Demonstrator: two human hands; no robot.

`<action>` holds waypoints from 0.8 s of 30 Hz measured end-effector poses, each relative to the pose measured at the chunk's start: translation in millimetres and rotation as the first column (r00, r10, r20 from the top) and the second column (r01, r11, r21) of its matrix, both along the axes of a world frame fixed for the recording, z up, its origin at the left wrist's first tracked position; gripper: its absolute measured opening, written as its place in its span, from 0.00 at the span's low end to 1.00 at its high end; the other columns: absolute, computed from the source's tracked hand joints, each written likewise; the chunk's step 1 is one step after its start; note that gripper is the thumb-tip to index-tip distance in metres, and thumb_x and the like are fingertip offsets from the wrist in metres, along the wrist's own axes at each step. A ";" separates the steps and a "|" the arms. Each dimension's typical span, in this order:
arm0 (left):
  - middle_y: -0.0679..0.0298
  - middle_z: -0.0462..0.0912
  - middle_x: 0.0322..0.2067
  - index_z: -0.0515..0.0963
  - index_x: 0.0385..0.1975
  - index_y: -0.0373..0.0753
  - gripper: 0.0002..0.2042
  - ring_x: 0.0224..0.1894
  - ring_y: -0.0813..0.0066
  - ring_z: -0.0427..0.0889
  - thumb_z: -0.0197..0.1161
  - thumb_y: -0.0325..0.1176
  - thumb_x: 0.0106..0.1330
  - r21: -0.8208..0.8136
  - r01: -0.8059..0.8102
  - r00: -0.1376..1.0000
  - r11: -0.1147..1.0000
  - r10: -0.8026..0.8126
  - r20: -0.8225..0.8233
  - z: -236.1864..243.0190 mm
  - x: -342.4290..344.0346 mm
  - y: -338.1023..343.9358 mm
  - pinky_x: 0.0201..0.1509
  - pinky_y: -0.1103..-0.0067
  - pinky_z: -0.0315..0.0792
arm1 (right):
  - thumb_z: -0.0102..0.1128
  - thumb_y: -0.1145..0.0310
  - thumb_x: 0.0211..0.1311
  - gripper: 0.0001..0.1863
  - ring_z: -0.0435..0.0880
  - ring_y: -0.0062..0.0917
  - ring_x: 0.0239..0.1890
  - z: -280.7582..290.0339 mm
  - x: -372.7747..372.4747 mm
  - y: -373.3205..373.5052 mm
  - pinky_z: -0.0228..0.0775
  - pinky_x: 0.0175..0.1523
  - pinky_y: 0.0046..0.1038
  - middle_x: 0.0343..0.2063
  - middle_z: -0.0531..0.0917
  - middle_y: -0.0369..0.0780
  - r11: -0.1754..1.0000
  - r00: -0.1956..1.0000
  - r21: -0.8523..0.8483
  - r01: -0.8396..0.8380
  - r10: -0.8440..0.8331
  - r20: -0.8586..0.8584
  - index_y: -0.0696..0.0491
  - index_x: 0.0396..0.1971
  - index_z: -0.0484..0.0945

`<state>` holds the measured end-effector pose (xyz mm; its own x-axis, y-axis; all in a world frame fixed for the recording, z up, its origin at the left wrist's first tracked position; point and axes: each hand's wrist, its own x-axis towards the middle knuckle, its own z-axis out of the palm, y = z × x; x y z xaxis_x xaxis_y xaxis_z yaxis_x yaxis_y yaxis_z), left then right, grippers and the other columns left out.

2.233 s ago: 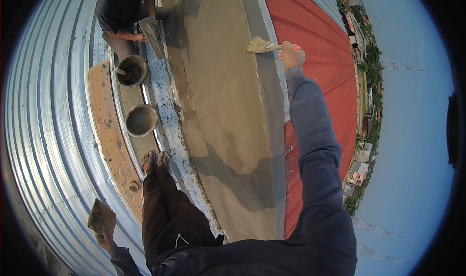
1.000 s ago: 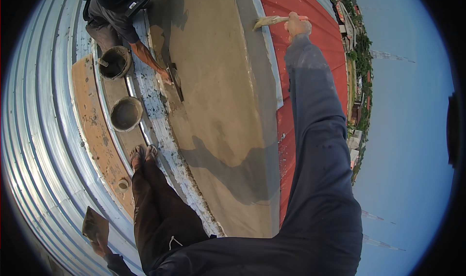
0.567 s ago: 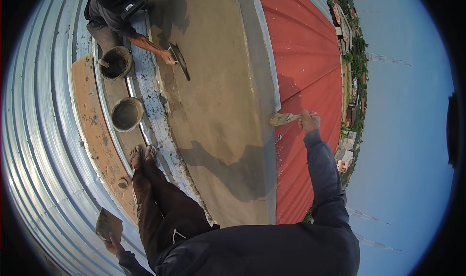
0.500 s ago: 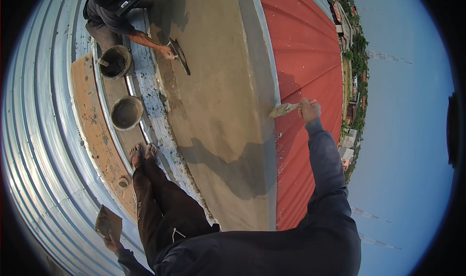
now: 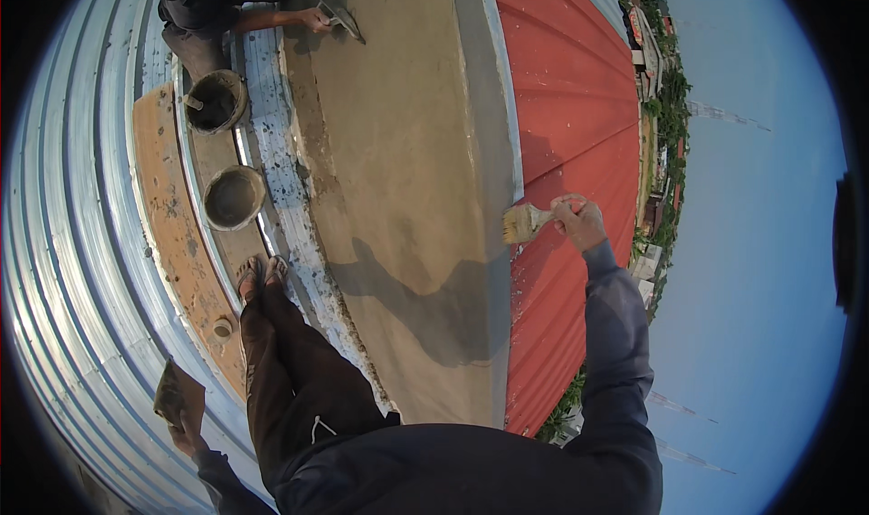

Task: The person brushes a plastered wall with a paintbrush, smooths the surface with folded paper, and dips the paintbrush into a bucket of water to brush along the top edge of the wall.

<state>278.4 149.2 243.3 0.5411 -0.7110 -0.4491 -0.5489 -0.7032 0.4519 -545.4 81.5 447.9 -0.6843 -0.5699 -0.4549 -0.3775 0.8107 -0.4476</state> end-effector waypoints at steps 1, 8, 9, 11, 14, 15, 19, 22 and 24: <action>0.50 0.78 0.41 0.72 0.45 0.28 0.29 0.42 0.61 0.76 0.62 0.51 0.55 -0.010 -0.004 1.000 1.000 0.004 -0.009 -3.9 -2.0 4.9 0.47 0.70 0.68 | 0.61 0.65 0.52 0.10 0.75 0.15 0.20 10.4 5.5 10.9 0.69 0.26 0.20 0.20 0.79 0.36 0.985 0.996 0.150 -0.083 0.077 0.047 0.57 0.29 0.78; 0.52 0.79 0.38 0.74 0.42 0.28 0.27 0.40 0.62 0.76 0.62 0.49 0.56 -0.016 0.066 0.997 0.998 -0.065 0.037 -15.8 1.7 12.8 0.46 0.70 0.69 | 0.62 0.66 0.51 0.12 0.78 0.20 0.29 -15.1 -8.9 -60.4 0.69 0.38 0.23 0.25 0.81 0.38 0.879 0.879 0.017 -0.476 0.476 0.015 0.57 0.34 0.79; 0.52 0.79 0.38 0.74 0.42 0.28 0.27 0.40 0.62 0.76 0.62 0.49 0.56 -0.017 0.067 0.997 0.998 -0.067 0.035 -18.0 3.4 9.7 0.46 0.70 0.69 | 0.61 0.67 0.52 0.12 0.78 0.20 0.30 -15.7 -14.4 -91.4 0.69 0.39 0.23 0.25 0.81 0.38 0.870 0.869 0.036 -0.492 0.493 -0.035 0.56 0.35 0.79; 0.53 0.79 0.38 0.74 0.42 0.29 0.26 0.40 0.63 0.76 0.62 0.49 0.56 -0.086 0.032 0.998 0.996 -0.037 -0.055 -13.6 9.1 6.2 0.46 0.70 0.68 | 0.61 0.66 0.52 0.11 0.78 0.21 0.29 -32.4 -34.3 -145.6 0.69 0.39 0.24 0.25 0.82 0.38 0.836 0.845 -0.135 -0.531 0.513 -0.149 0.55 0.35 0.80; 0.54 0.79 0.39 0.74 0.42 0.30 0.26 0.40 0.64 0.76 0.62 0.49 0.56 -0.114 0.011 1.000 0.993 -0.013 -0.015 -8.2 7.4 -0.4 0.47 0.71 0.68 | 0.61 0.65 0.52 0.12 0.79 0.22 0.31 -31.4 -26.5 -193.6 0.69 0.40 0.24 0.26 0.82 0.38 0.799 0.834 -0.256 -0.545 0.483 -0.269 0.55 0.35 0.79; 0.55 0.79 0.38 0.74 0.43 0.31 0.25 0.40 0.66 0.76 0.62 0.49 0.56 -0.086 0.025 0.998 0.996 -0.021 0.053 -5.0 2.0 -2.6 0.46 0.71 0.68 | 0.61 0.65 0.52 0.12 0.79 0.23 0.32 -30.3 -21.3 -199.0 0.70 0.41 0.25 0.28 0.82 0.39 0.758 0.804 -0.296 -0.581 0.476 -0.357 0.54 0.35 0.79; 0.55 0.79 0.38 0.74 0.42 0.31 0.24 0.39 0.67 0.76 0.62 0.48 0.57 -0.102 -0.018 1.000 0.995 0.017 -0.011 0.5 -1.8 5.8 0.46 0.72 0.68 | 0.61 0.65 0.52 0.11 0.78 0.31 0.38 -32.9 12.2 -148.2 0.70 0.44 0.28 0.35 0.79 0.41 0.720 0.706 -0.122 -0.683 0.609 -0.361 0.53 0.35 0.80; 0.56 0.79 0.37 0.74 0.42 0.31 0.23 0.39 0.68 0.76 0.62 0.47 0.57 -0.069 -0.039 0.996 0.997 0.033 -0.078 1.7 -7.7 16.9 0.45 0.73 0.68 | 0.62 0.68 0.51 0.11 0.78 0.36 0.39 -28.0 23.5 -61.6 0.70 0.46 0.32 0.34 0.78 0.42 0.695 0.656 0.029 -0.718 0.691 -0.304 0.52 0.36 0.79; 0.57 0.79 0.37 0.74 0.41 0.30 0.22 0.37 0.69 0.76 0.62 0.46 0.57 -0.101 -0.086 0.993 0.991 0.077 -0.088 -3.0 -9.4 29.3 0.43 0.75 0.69 | 0.63 0.70 0.49 0.11 0.78 0.36 0.39 -13.8 40.9 -16.2 0.71 0.46 0.33 0.34 0.78 0.42 0.753 0.736 0.045 -0.656 0.652 -0.183 0.52 0.35 0.80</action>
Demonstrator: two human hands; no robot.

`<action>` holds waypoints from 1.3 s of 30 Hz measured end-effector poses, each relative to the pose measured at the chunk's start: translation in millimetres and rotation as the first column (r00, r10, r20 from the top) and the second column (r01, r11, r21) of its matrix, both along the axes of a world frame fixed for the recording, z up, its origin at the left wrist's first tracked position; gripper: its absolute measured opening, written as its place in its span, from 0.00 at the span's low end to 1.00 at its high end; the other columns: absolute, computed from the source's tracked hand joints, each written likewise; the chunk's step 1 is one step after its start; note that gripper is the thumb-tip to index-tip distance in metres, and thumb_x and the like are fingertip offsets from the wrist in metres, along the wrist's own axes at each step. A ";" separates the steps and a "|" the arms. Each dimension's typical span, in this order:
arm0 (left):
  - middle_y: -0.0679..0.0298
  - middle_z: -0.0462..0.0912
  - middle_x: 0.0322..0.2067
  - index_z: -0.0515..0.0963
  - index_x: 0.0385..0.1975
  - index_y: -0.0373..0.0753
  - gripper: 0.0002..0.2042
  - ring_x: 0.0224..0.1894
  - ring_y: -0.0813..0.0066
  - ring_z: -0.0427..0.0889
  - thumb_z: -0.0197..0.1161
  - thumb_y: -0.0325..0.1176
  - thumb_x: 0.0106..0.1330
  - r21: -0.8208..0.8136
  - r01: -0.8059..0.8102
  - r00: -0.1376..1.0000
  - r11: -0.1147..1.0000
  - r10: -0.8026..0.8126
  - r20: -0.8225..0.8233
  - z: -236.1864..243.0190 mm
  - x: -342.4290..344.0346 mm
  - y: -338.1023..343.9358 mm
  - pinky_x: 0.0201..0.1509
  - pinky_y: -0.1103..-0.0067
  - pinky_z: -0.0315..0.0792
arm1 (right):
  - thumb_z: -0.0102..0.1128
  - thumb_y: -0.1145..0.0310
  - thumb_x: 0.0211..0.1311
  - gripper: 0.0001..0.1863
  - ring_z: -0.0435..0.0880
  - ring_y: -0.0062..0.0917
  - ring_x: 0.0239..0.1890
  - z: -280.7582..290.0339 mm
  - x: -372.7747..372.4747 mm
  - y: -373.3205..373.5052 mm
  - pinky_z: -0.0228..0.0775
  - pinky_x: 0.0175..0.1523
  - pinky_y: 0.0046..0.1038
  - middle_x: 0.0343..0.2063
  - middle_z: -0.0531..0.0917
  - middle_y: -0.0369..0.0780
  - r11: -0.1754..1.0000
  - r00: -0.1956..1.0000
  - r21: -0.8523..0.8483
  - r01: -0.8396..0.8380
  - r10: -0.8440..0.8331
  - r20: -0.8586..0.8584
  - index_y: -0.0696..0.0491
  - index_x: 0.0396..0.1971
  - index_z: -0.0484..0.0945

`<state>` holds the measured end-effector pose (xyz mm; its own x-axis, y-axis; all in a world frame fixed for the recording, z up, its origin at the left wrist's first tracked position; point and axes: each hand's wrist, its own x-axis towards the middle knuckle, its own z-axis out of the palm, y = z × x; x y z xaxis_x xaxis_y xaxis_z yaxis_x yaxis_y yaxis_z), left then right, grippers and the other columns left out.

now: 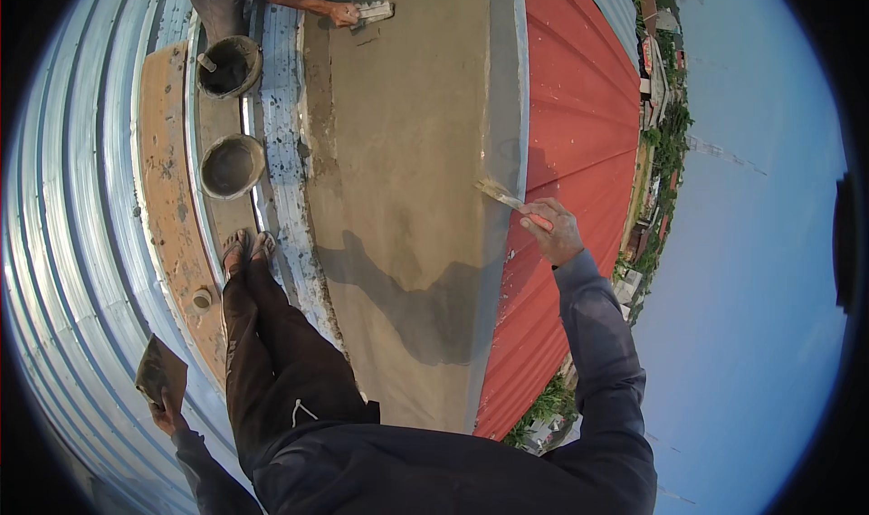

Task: The person brushes a plastered wall with a paintbrush, smooths the surface with folded paper, and dips the paintbrush into a bucket of water to brush along the top edge of the wall.

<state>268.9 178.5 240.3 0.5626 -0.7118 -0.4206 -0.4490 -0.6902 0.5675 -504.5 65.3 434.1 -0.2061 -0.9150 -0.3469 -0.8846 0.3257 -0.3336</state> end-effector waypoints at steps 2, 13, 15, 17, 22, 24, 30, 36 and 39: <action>0.57 0.79 0.36 0.74 0.40 0.30 0.22 0.37 0.69 0.76 0.63 0.46 0.57 0.056 0.001 1.000 0.998 -0.002 0.026 -7.1 12.7 11.0 0.42 0.75 0.69 | 0.63 0.71 0.49 0.10 0.78 0.35 0.39 11.9 4.3 21.9 0.71 0.46 0.32 0.34 0.79 0.42 0.995 0.999 0.095 0.018 -0.023 0.047 0.53 0.34 0.80; 0.52 0.79 0.36 0.74 0.40 0.29 0.26 0.37 0.64 0.77 0.63 0.49 0.55 -0.002 0.120 0.980 0.993 -0.118 0.159 -23.4 53.1 -16.6 0.42 0.71 0.70 | 0.60 0.62 0.53 0.14 0.79 0.30 0.37 -8.6 -43.4 -181.2 0.69 0.45 0.28 0.32 0.82 0.41 0.952 0.998 -0.301 0.056 -0.054 0.012 0.56 0.36 0.79; 0.52 0.79 0.33 0.75 0.37 0.29 0.26 0.34 0.64 0.76 0.64 0.51 0.54 -0.084 0.155 0.969 0.984 -0.134 0.208 -29.8 79.2 -16.3 0.41 0.70 0.69 | 0.60 0.63 0.53 0.14 0.79 0.30 0.38 -12.8 -34.5 -161.0 0.69 0.46 0.28 0.33 0.81 0.41 0.954 0.998 -0.294 0.061 -0.058 0.018 0.55 0.37 0.79; 0.53 0.79 0.32 0.75 0.36 0.29 0.26 0.34 0.65 0.75 0.64 0.51 0.54 -0.032 0.121 0.978 0.992 -0.114 0.174 -34.2 54.0 -11.6 0.40 0.70 0.69 | 0.60 0.63 0.53 0.13 0.78 0.32 0.40 -11.4 -34.5 -112.4 0.68 0.47 0.29 0.35 0.80 0.41 0.979 0.999 -0.202 0.038 -0.039 -0.003 0.55 0.36 0.79; 0.53 0.78 0.30 0.74 0.34 0.29 0.25 0.31 0.63 0.74 0.66 0.50 0.52 0.011 0.123 0.975 0.992 -0.123 0.186 -29.2 49.5 1.3 0.39 0.68 0.69 | 0.60 0.64 0.50 0.12 0.77 0.36 0.40 1.6 -15.8 29.2 0.68 0.47 0.32 0.31 0.79 0.42 0.998 0.993 -0.017 0.067 -0.066 0.094 0.54 0.33 0.80; 0.52 0.78 0.30 0.74 0.34 0.29 0.25 0.31 0.62 0.74 0.66 0.49 0.52 -0.034 0.113 0.983 0.993 -0.107 0.148 -25.8 36.4 -5.9 0.38 0.68 0.69 | 0.62 0.65 0.49 0.12 0.77 0.35 0.40 10.7 -12.1 45.9 0.68 0.47 0.33 0.31 0.79 0.42 0.980 0.984 0.183 0.077 -0.105 0.146 0.54 0.33 0.80; 0.51 0.79 0.32 0.74 0.36 0.27 0.26 0.35 0.63 0.76 0.65 0.49 0.54 -0.013 0.216 0.975 0.976 -0.215 0.064 -18.7 45.7 -56.9 0.41 0.68 0.69 | 0.61 0.63 0.51 0.13 0.80 0.31 0.32 -4.0 -50.7 -121.0 0.70 0.39 0.30 0.28 0.81 0.42 0.981 0.997 -0.183 0.060 -0.048 0.066 0.54 0.34 0.80; 0.52 0.78 0.38 0.71 0.39 0.26 0.23 0.37 0.65 0.76 0.66 0.42 0.56 0.058 0.238 0.952 0.969 -0.245 0.183 13.2 28.3 -94.4 0.42 0.71 0.70 | 0.61 0.63 0.52 0.11 0.77 0.35 0.38 -31.3 -54.0 -103.9 0.68 0.42 0.34 0.32 0.80 0.41 0.936 0.999 -0.349 0.046 -0.048 0.002 0.52 0.33 0.80; 0.53 0.78 0.35 0.71 0.38 0.27 0.23 0.34 0.66 0.75 0.68 0.42 0.54 -0.120 0.081 0.997 0.989 -0.081 0.011 6.7 52.3 -74.9 0.38 0.71 0.70 | 0.62 0.64 0.51 0.11 0.76 0.36 0.39 -36.4 -25.9 -16.0 0.68 0.44 0.35 0.33 0.77 0.41 0.974 0.996 -0.227 0.020 0.001 0.092 0.50 0.35 0.80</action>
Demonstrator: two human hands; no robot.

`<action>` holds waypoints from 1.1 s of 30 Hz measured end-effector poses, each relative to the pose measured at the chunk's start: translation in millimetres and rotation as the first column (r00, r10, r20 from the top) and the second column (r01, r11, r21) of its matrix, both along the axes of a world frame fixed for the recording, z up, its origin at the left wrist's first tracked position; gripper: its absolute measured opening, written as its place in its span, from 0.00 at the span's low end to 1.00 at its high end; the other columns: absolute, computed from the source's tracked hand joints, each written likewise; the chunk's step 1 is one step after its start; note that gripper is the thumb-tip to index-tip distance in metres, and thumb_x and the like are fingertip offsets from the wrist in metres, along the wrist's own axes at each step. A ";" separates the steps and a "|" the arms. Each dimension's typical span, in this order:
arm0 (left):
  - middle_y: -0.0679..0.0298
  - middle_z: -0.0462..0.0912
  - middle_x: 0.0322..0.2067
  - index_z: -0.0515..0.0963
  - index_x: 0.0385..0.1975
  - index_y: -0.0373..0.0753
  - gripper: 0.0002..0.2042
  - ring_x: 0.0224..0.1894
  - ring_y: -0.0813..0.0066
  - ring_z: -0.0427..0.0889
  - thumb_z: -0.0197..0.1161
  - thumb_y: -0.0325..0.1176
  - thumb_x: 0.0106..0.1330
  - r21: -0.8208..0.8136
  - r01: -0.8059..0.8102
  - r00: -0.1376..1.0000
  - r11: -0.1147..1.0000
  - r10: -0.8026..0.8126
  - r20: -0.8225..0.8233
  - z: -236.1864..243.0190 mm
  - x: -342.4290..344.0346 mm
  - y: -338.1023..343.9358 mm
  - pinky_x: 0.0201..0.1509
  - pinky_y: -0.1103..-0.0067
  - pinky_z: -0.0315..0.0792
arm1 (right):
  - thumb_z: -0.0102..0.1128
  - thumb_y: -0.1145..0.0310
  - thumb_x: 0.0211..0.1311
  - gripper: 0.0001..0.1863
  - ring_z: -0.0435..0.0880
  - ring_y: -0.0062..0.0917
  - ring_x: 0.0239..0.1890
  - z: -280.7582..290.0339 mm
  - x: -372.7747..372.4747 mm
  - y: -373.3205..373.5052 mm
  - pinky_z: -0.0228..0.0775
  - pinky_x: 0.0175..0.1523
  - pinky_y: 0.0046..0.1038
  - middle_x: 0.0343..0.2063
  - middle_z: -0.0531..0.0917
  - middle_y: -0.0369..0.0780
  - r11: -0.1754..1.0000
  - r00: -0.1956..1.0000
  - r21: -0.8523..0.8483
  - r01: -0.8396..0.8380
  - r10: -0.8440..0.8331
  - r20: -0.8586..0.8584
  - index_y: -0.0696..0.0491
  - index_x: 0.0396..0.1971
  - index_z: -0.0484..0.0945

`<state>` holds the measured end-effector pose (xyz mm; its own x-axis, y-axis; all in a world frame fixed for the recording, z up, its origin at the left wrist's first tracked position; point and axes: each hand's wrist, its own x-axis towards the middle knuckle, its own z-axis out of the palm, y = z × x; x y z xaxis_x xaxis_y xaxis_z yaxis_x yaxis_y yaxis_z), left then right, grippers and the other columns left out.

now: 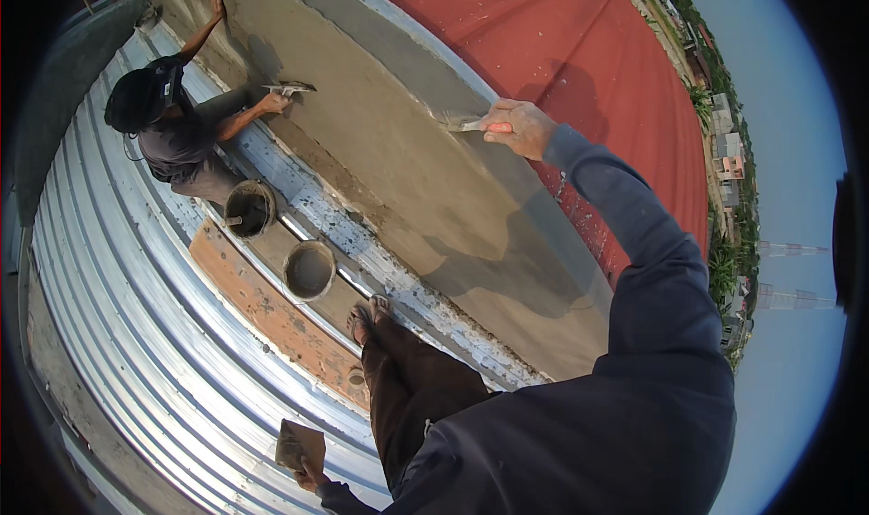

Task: The person brushes a plastered wall with a paintbrush, smooths the surface with folded paper, and dips the paintbrush into a bucket of water to brush along the top edge of the wall.

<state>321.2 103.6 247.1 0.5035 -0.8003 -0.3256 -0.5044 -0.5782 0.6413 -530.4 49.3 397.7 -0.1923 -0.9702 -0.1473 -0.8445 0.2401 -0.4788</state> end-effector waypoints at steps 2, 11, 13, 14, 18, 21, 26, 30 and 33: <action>0.53 0.78 0.34 0.71 0.38 0.27 0.23 0.33 0.67 0.75 0.68 0.42 0.54 0.036 0.042 0.999 0.998 -0.042 -0.004 -5.0 -8.1 8.0 0.38 0.71 0.70 | 0.61 0.65 0.52 0.11 0.76 0.37 0.38 21.5 16.5 68.9 0.67 0.45 0.34 0.31 0.77 0.41 0.984 0.998 0.173 0.037 -0.044 0.035 0.53 0.34 0.80; 0.55 0.79 0.33 0.74 0.37 0.30 0.20 0.33 0.69 0.75 0.68 0.40 0.53 0.120 0.179 0.979 0.977 -0.189 0.078 -20.2 -22.2 -17.1 0.39 0.72 0.69 | 0.62 0.61 0.49 0.12 0.79 0.33 0.35 21.5 -25.9 -70.3 0.69 0.40 0.31 0.29 0.81 0.40 0.998 0.999 -0.041 0.040 -0.040 -0.008 0.52 0.32 0.80; 0.55 0.79 0.35 0.74 0.39 0.30 0.20 0.35 0.68 0.75 0.68 0.40 0.54 0.074 0.152 0.988 0.986 -0.154 0.022 -15.8 -16.8 -33.1 0.40 0.72 0.70 | 0.62 0.62 0.50 0.11 0.79 0.34 0.34 11.1 -41.3 -125.8 0.70 0.39 0.32 0.28 0.81 0.39 0.976 0.994 -0.198 0.090 -0.099 -0.037 0.51 0.32 0.80; 0.55 0.79 0.35 0.74 0.38 0.30 0.21 0.35 0.68 0.75 0.68 0.41 0.54 0.092 0.157 0.983 0.983 -0.165 0.078 -10.9 -16.6 -40.6 0.40 0.71 0.70 | 0.62 0.62 0.50 0.11 0.79 0.34 0.34 13.1 -45.5 -126.7 0.70 0.39 0.32 0.28 0.81 0.39 0.976 0.994 -0.193 0.100 -0.108 -0.033 0.51 0.32 0.80; 0.53 0.79 0.32 0.74 0.35 0.28 0.22 0.33 0.67 0.76 0.68 0.43 0.52 0.060 0.193 0.968 0.979 -0.200 0.152 -0.3 -22.0 -47.9 0.37 0.71 0.71 | 0.60 0.62 0.53 0.11 0.77 0.35 0.39 -9.9 -44.9 -83.2 0.68 0.43 0.34 0.33 0.79 0.39 0.981 0.995 -0.192 0.009 -0.027 -0.091 0.50 0.35 0.80; 0.53 0.79 0.30 0.74 0.32 0.27 0.23 0.30 0.66 0.76 0.69 0.45 0.52 0.151 0.116 0.965 0.982 -0.148 0.217 3.5 -39.4 -39.0 0.35 0.70 0.71 | 0.60 0.64 0.53 0.11 0.75 0.37 0.38 -4.6 -19.6 15.8 0.67 0.43 0.35 0.34 0.75 0.40 0.999 1.000 -0.038 0.024 -0.024 -0.008 0.51 0.37 0.79; 0.53 0.79 0.29 0.74 0.32 0.28 0.23 0.30 0.64 0.76 0.68 0.45 0.52 0.079 0.194 0.976 0.978 -0.200 0.085 -20.0 -24.2 -9.8 0.36 0.69 0.71 | 0.60 0.66 0.54 0.11 0.75 0.36 0.40 40.1 30.7 164.6 0.67 0.45 0.34 0.34 0.75 0.41 0.948 0.988 0.305 0.093 -0.126 0.089 0.52 0.37 0.78; 0.54 0.79 0.30 0.74 0.34 0.29 0.23 0.31 0.65 0.76 0.68 0.46 0.52 0.213 0.218 0.958 0.952 -0.250 0.138 -11.0 -41.2 -18.6 0.37 0.70 0.70 | 0.60 0.65 0.53 0.12 0.76 0.36 0.41 65.6 49.9 160.0 0.68 0.47 0.34 0.37 0.75 0.40 0.931 0.976 0.319 0.177 -0.208 0.066 0.51 0.38 0.78; 0.53 0.79 0.33 0.74 0.37 0.29 0.24 0.33 0.65 0.76 0.67 0.46 0.53 0.181 0.269 0.954 0.946 -0.288 0.086 -5.7 -52.7 -37.4 0.38 0.69 0.70 | 0.60 0.68 0.54 0.11 0.76 0.35 0.40 48.2 36.5 87.4 0.70 0.44 0.34 0.38 0.75 0.40 0.997 0.998 0.043 0.068 -0.068 0.013 0.53 0.37 0.77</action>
<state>268.5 66.3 241.3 0.3083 -0.8535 -0.4200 -0.7226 -0.4973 0.4802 -493.9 136.7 445.9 -0.2552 -0.9478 -0.1914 -0.8185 0.3171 -0.4790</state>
